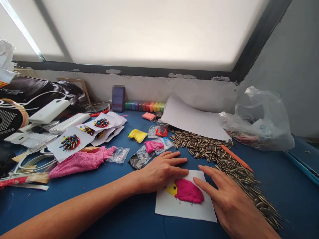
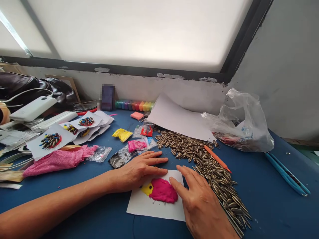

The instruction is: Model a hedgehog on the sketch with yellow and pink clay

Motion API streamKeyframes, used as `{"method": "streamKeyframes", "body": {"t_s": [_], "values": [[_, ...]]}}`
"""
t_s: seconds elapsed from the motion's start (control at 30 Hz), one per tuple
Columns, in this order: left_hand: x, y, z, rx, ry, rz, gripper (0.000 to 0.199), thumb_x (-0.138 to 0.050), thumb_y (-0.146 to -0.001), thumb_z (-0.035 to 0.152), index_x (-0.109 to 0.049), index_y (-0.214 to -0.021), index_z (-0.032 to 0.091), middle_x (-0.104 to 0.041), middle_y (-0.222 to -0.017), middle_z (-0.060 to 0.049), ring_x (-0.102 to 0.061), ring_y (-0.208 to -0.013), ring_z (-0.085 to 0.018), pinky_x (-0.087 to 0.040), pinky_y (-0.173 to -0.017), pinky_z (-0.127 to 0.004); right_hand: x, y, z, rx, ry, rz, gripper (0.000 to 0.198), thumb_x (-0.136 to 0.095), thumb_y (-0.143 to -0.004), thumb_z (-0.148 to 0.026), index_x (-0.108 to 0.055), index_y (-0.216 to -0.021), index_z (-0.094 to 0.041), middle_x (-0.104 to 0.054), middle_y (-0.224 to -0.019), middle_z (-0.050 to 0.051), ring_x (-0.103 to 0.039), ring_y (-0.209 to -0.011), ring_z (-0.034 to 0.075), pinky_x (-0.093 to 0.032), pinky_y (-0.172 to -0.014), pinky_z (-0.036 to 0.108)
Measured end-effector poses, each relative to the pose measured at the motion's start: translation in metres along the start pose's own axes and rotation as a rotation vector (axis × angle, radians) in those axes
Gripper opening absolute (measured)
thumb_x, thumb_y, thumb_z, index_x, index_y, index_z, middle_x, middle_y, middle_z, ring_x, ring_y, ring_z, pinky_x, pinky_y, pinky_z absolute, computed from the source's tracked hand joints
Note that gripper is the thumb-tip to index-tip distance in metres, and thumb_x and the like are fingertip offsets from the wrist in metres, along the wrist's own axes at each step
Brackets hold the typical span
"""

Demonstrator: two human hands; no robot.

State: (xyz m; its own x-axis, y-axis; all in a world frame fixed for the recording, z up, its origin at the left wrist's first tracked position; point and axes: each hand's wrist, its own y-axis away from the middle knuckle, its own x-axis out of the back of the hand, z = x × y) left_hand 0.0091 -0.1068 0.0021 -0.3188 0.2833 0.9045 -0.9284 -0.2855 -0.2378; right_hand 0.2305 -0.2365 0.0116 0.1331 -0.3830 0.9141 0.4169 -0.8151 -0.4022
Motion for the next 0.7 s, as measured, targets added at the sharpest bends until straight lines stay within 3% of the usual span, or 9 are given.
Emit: {"method": "streamKeyframes", "body": {"t_s": [0.23, 0.47, 0.7], "values": [[0.0, 0.0, 0.0, 0.023, 0.004, -0.022, 0.042, -0.05, -0.089, 0.011, -0.061, -0.127, 0.023, -0.046, -0.147, -0.009, -0.035, -0.14, -0.034, -0.035, -0.11, -0.054, 0.001, 0.008, -0.001, 0.026, 0.026, -0.083, 0.058, -0.043, -0.072, 0.001, -0.067, -0.119, -0.023, -0.062, -0.127, 0.017, -0.059, -0.116, 0.031, -0.056, -0.086, 0.047], [0.0, 0.0, 0.001, 0.039, -0.004, -0.023, 0.038, -0.049, -0.092, 0.014, -0.061, -0.127, 0.024, -0.045, -0.148, -0.009, -0.035, -0.14, -0.032, -0.035, -0.11, -0.054, 0.013, 0.007, 0.0, 0.065, 0.096, -0.074, 0.063, -0.043, -0.069, -0.001, -0.065, -0.125, -0.022, -0.065, -0.123, 0.019, -0.065, -0.109, 0.032, -0.06, -0.077, 0.046], [-0.002, 0.0, 0.0, 0.037, -0.006, -0.011, 0.038, -0.048, -0.093, 0.014, -0.061, -0.127, 0.024, -0.045, -0.147, -0.009, -0.035, -0.14, -0.032, -0.034, -0.111, -0.053, 0.011, 0.003, -0.007, 0.096, 0.114, -0.048, 0.062, -0.043, -0.067, -0.001, -0.069, -0.118, -0.022, -0.068, -0.117, 0.02, -0.068, -0.104, 0.031, -0.061, -0.073, 0.043]]}}
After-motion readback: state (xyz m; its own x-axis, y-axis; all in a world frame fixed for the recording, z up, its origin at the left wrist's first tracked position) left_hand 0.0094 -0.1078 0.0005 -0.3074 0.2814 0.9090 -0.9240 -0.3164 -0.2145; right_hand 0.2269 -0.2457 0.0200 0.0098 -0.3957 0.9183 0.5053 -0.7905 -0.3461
